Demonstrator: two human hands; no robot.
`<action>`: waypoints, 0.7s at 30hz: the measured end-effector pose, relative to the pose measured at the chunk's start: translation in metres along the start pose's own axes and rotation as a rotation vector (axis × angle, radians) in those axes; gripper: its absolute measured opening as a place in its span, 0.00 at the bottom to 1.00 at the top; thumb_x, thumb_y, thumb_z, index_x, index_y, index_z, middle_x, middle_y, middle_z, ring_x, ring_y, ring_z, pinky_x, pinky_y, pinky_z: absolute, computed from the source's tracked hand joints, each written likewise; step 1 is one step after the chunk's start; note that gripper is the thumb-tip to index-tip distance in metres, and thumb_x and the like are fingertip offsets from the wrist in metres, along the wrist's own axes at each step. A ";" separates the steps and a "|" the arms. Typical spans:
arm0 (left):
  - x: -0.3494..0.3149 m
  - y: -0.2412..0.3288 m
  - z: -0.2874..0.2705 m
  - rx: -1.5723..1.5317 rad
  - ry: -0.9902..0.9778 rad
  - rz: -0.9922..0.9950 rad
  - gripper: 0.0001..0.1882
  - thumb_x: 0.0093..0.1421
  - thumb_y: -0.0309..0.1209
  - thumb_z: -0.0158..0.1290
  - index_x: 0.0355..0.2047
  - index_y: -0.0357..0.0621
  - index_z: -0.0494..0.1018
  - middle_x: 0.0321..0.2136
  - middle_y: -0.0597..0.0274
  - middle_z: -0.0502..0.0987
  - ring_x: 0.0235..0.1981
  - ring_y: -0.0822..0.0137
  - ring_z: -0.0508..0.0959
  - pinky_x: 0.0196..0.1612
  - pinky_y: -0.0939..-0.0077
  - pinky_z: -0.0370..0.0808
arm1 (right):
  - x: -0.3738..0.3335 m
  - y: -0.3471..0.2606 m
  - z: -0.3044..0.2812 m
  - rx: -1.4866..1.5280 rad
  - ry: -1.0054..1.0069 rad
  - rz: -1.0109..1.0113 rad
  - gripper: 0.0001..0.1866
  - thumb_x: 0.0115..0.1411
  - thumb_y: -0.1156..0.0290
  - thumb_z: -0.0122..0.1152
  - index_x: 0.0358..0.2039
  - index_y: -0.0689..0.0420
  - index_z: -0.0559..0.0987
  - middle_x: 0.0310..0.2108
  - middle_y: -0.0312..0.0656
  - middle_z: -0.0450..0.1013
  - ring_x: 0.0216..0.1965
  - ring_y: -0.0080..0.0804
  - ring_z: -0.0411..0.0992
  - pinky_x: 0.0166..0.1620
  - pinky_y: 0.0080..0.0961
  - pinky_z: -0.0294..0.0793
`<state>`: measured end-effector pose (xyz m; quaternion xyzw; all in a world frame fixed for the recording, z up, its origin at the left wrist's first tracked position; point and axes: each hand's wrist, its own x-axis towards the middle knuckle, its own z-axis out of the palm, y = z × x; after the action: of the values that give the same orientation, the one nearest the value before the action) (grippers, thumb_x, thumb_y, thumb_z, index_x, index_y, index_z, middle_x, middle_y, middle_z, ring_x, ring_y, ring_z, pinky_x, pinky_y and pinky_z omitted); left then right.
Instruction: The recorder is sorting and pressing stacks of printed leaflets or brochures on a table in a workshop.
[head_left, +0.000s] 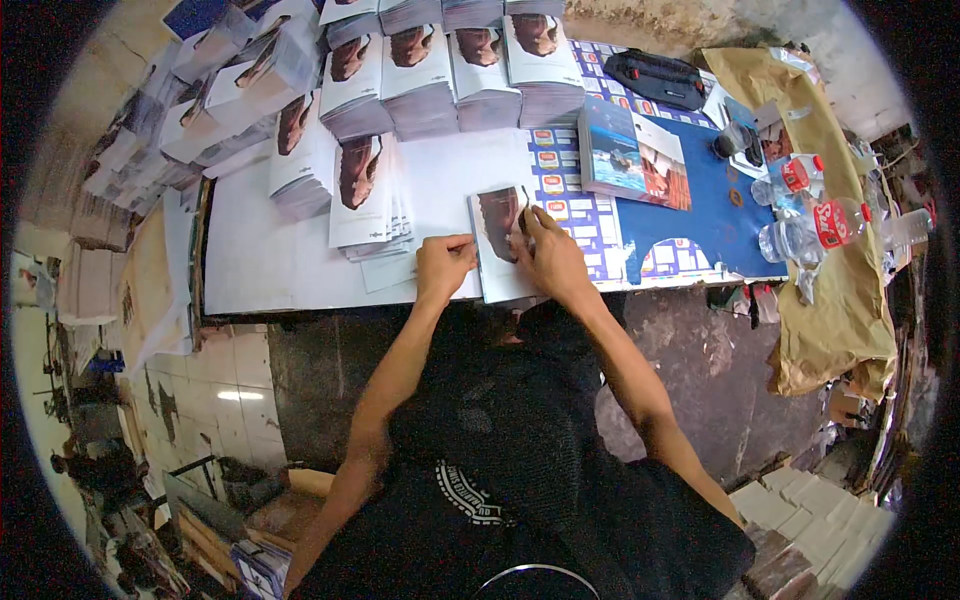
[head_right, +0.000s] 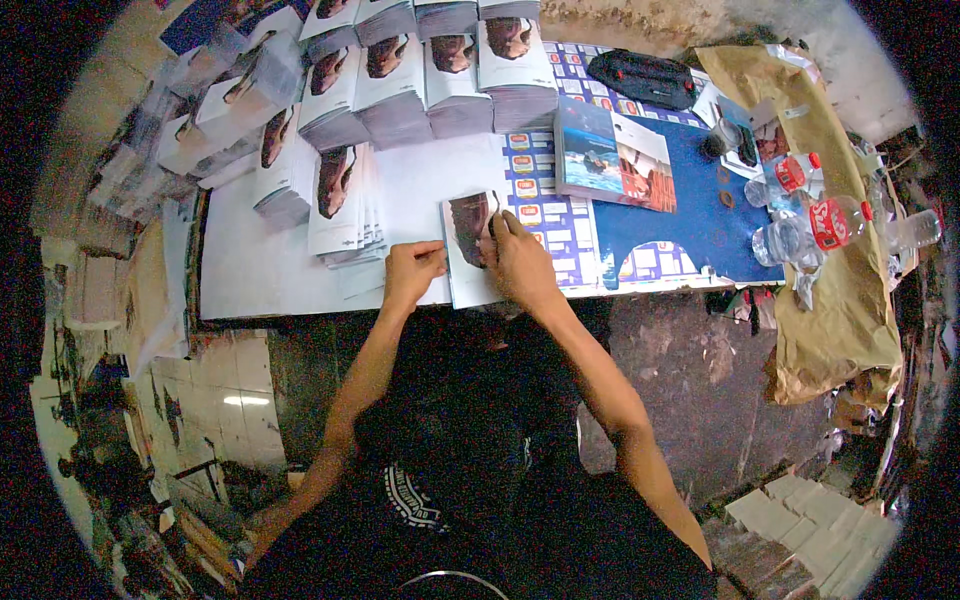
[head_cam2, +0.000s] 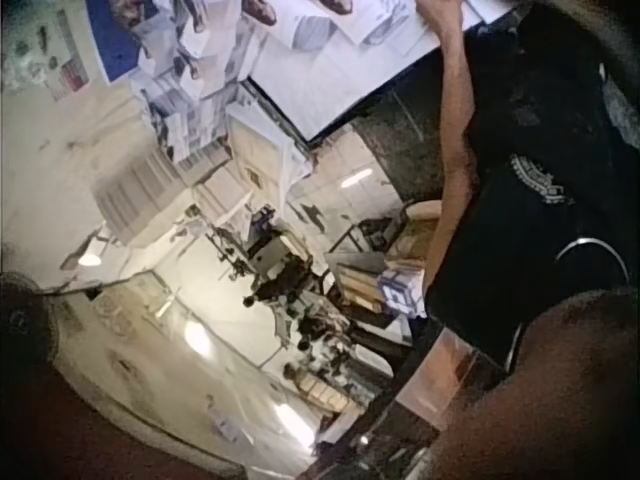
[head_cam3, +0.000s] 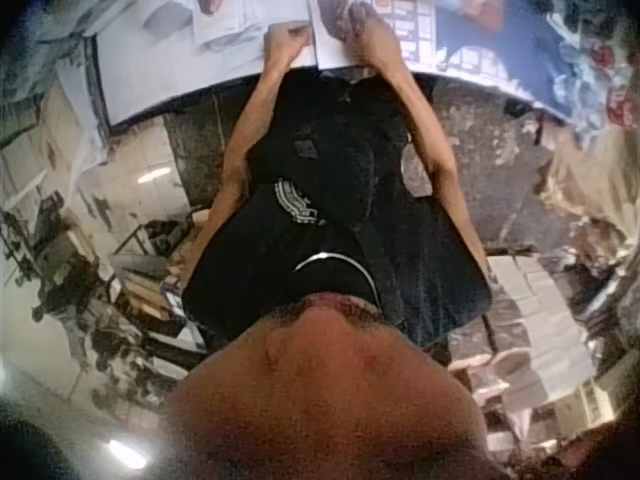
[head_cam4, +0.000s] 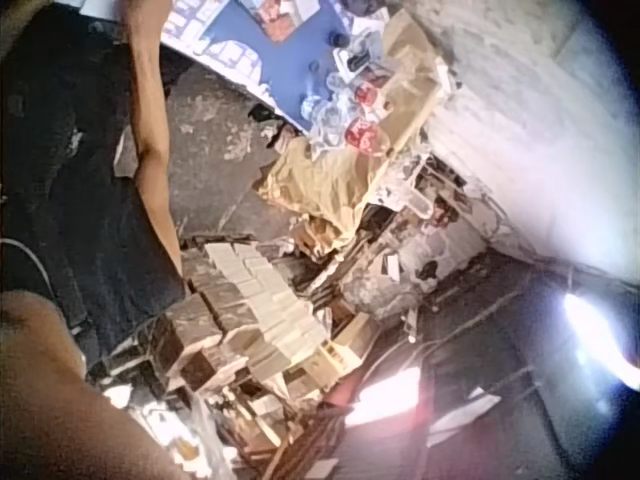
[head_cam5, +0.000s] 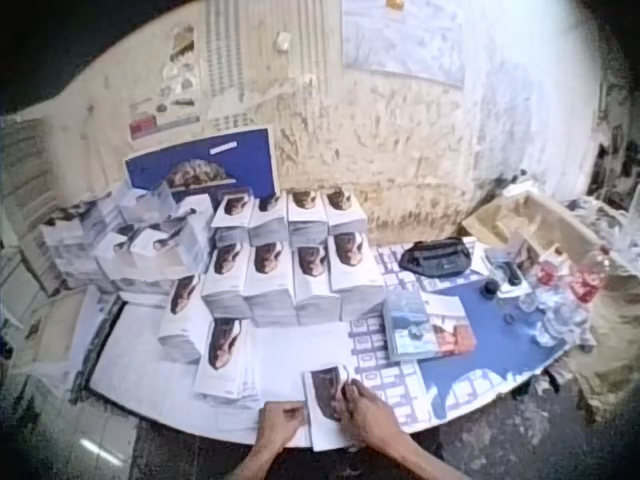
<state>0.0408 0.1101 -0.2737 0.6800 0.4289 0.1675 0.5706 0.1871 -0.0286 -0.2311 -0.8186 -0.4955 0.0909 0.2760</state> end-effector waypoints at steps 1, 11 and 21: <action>0.000 0.004 0.000 -0.003 0.007 -0.006 0.14 0.59 0.25 0.61 0.44 0.29 0.80 0.32 0.51 0.84 0.28 0.68 0.84 0.33 0.77 0.83 | 0.003 -0.002 -0.001 0.002 -0.025 0.027 0.26 0.63 0.62 0.57 0.57 0.64 0.69 0.58 0.56 0.69 0.46 0.59 0.76 0.46 0.48 0.78; 0.005 0.007 -0.001 0.118 0.008 0.039 0.14 0.57 0.28 0.63 0.41 0.30 0.81 0.28 0.51 0.84 0.27 0.68 0.85 0.32 0.77 0.82 | 0.007 0.005 0.021 -0.049 0.036 0.005 0.26 0.61 0.63 0.59 0.57 0.64 0.70 0.58 0.60 0.68 0.46 0.60 0.76 0.47 0.47 0.78; 0.030 -0.006 -0.001 0.303 0.047 0.211 0.14 0.55 0.31 0.63 0.38 0.34 0.83 0.23 0.55 0.84 0.24 0.70 0.83 0.31 0.78 0.78 | 0.023 0.011 0.025 -0.147 -0.057 -0.049 0.25 0.58 0.67 0.59 0.54 0.66 0.71 0.56 0.67 0.67 0.41 0.64 0.77 0.44 0.49 0.80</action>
<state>0.0548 0.1343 -0.2869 0.7952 0.3890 0.1757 0.4306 0.1965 -0.0035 -0.2551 -0.8215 -0.5281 0.0707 0.2032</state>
